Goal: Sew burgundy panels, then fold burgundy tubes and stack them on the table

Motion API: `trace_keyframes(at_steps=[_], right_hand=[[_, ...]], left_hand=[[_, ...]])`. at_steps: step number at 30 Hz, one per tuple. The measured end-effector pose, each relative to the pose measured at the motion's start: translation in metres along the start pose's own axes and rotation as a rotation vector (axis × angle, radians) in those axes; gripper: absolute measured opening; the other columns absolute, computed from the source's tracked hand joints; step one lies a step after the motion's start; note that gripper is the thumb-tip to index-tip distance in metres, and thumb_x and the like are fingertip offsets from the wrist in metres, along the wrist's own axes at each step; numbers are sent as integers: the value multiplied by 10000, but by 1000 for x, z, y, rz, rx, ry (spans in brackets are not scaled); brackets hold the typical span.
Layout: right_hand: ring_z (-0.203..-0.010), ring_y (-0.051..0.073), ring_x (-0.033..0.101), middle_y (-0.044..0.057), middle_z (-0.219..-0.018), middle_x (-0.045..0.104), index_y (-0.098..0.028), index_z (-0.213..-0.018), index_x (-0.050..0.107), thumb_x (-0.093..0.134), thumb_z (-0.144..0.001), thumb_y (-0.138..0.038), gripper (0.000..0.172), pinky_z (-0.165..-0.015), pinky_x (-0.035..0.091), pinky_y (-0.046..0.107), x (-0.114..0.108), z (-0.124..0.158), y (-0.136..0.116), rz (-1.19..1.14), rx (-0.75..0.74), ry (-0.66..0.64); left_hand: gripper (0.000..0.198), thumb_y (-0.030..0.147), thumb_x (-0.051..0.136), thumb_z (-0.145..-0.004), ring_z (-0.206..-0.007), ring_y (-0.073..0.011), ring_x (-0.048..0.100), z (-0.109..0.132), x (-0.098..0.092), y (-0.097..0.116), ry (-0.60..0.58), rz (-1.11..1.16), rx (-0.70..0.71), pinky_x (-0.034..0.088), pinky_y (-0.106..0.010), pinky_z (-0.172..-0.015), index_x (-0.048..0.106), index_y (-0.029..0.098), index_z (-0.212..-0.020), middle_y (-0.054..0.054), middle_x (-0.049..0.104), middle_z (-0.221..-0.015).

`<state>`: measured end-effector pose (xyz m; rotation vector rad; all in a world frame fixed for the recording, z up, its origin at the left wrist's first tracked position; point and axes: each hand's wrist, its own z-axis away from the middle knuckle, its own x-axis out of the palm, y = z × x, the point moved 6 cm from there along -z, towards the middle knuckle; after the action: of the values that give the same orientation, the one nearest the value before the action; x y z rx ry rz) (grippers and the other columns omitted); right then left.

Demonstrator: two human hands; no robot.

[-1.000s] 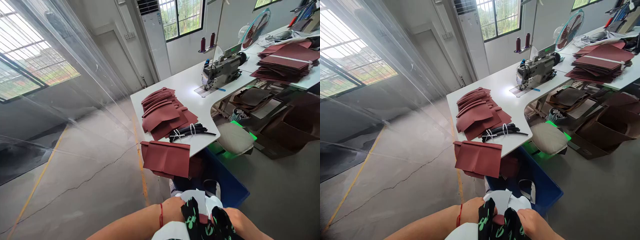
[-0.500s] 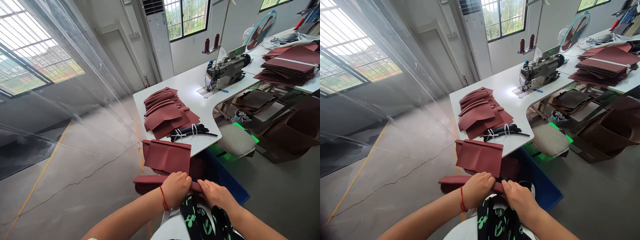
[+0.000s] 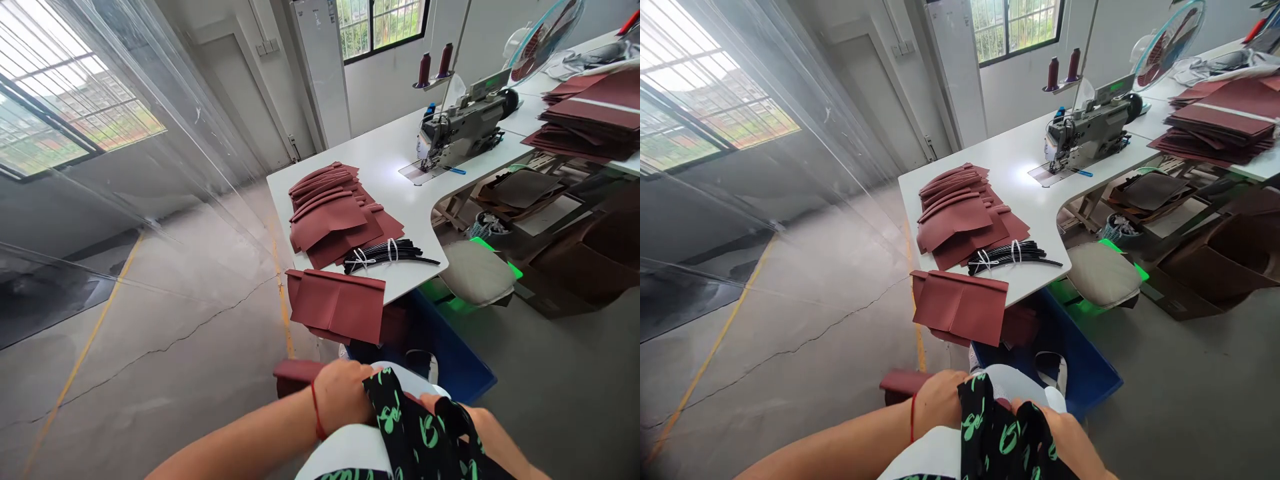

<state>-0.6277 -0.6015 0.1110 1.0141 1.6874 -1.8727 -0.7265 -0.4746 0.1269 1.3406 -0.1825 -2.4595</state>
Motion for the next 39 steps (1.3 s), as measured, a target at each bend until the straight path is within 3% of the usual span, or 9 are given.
trace_keyframes(at_steps=[4, 7, 9, 13, 16, 19, 28, 33, 39], right_hand=[[-430, 166, 548, 7, -596, 605, -265, -799, 623, 412, -835, -155, 241, -398, 315, 269, -3, 15, 4, 161, -103, -39], [-568, 193, 644, 20, -761, 681, -278, -1013, 614, 445, -852, -181, 253, -473, 435, 261, -5, 16, 18, 42, -100, -120], [-683, 195, 673, 19, -864, 698, -279, -1133, 549, 421, -904, -204, 272, -571, 497, 272, -19, 10, 28, -107, -34, -147], [-675, 148, 613, 7, -816, 642, -254, -952, 534, 309, -995, -235, 230, -620, 492, 267, -72, -16, 34, -254, -32, -39], [-981, 193, 603, 78, -1122, 609, -244, -1062, 563, 421, -981, -344, 192, -802, 505, 318, -98, -36, 23, -209, -145, 107], [-1065, 224, 569, 112, -1241, 550, -236, -1244, 524, 497, -943, -447, 369, -852, 497, 347, -92, -53, 12, -188, -150, 75], [-702, 149, 507, 26, -799, 557, -195, -853, 582, 408, -968, -308, 238, -627, 393, 281, -78, -64, -7, -295, -176, -40], [-600, 121, 440, -18, -656, 496, -189, -668, 508, 496, -937, -395, 339, -556, 325, 262, -80, -58, 13, -501, -23, -69], [-508, 108, 514, -19, -635, 595, -180, -766, 605, 725, -733, -556, 396, -464, 396, 213, -68, -31, 75, -1243, 530, 36]], left_hand=[[189, 304, 481, -908, -668, -240, 653, 8, -13, 2, 115, -98, 40, 476, -310, -540, 586, 156, -961, -75, 676, -786], [179, 326, 481, -914, -688, -229, 640, 12, -17, -4, 123, -92, 63, 448, -298, -548, 571, 174, -943, -63, 669, -809], [211, 381, 499, -907, -719, -224, 628, 18, -25, -21, 136, -35, 51, 431, -288, -569, 564, 181, -916, -61, 662, -837], [249, 365, 405, -950, -726, -188, 587, 27, -42, -77, 145, 212, -43, 400, -266, -632, 567, 184, -892, -43, 648, -821], [277, 334, 355, -960, -704, -157, 546, 24, -45, -95, 87, 389, -7, 384, -249, -649, 585, 184, -925, -22, 638, -808], [302, 355, 360, -959, -673, -141, 509, 19, -49, -89, 56, 444, 40, 374, -243, -636, 599, 170, -937, -9, 617, -784], [254, 340, 415, -933, -641, -140, 493, 4, -70, -58, 41, 402, 127, 345, -231, -587, 591, 173, -862, -5, 576, -710], [199, 372, 553, -853, -643, -134, 482, 19, -65, -75, -46, 449, 135, 337, -219, -565, 591, 180, -816, 13, 567, -717], [454, 577, 630, -757, -554, -103, 336, 64, -24, -129, -154, 833, 3, 233, -224, -476, 478, 163, -652, 40, 398, -587]])
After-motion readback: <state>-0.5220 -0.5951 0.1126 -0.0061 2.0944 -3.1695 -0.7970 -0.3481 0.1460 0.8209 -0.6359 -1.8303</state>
